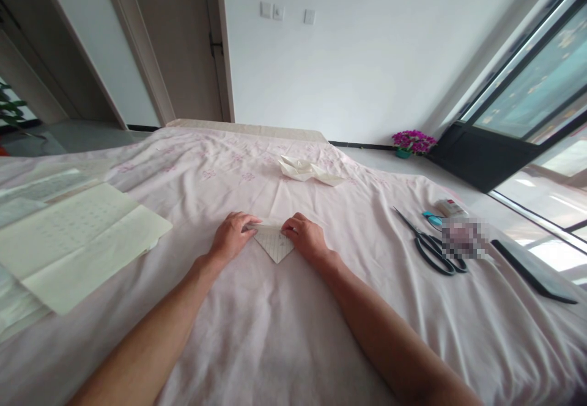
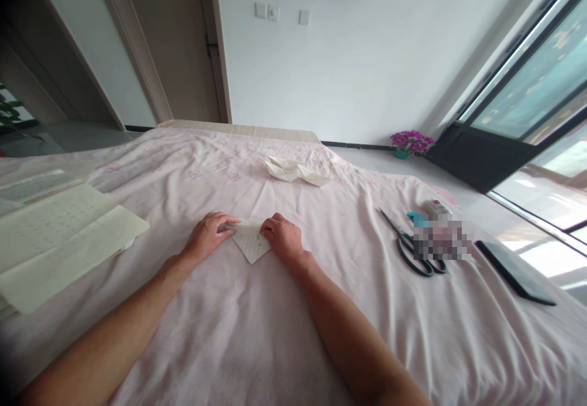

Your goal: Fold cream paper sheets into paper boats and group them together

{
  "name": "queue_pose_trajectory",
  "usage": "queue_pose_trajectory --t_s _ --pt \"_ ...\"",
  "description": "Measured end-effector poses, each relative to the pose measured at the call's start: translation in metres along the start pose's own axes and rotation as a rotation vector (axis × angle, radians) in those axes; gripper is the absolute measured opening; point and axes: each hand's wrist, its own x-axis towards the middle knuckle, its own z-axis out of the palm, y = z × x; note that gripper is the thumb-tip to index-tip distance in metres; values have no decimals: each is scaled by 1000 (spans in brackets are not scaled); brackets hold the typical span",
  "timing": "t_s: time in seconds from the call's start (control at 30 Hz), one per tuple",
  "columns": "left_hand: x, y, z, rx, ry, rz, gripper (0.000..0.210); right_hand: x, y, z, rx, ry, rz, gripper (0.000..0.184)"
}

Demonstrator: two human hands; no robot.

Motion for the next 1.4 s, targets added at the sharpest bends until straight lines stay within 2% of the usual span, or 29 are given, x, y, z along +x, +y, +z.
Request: queue_pose_trajectory --t_s 0.07,0.23,0.43,0.63,0.8,1.0,1.2,1.33,1.4 --pt "-2 2 -2 49 -4 48 17 -2 -2 0 -41 6 -45 16" --pt "-9 4 -9 192 6 87 19 -8 -8 -2 -224 -33 -83 25" --pt "-18 13 -10 338 -30 134 21 -15 -10 -8 -361 -105 -154 23" --pt "-23 33 0 274 -71 248 27 -22 -14 -15 -401 -131 -211 21" --pt "-26 45 6 235 -106 299 34 -24 -24 -18 -387 -144 -182 35" --pt "-30 40 8 242 -118 285 35 -27 -29 -18 -426 -163 -195 38" --pt "-33 35 0 316 -131 193 29 -43 -9 -31 -491 -114 -149 37" --pt "-18 39 -10 398 -189 83 25 -48 0 -45 -464 -103 -137 28" --pt "-5 41 -15 421 -228 33 20 -42 -1 -47 -460 -118 -117 32"
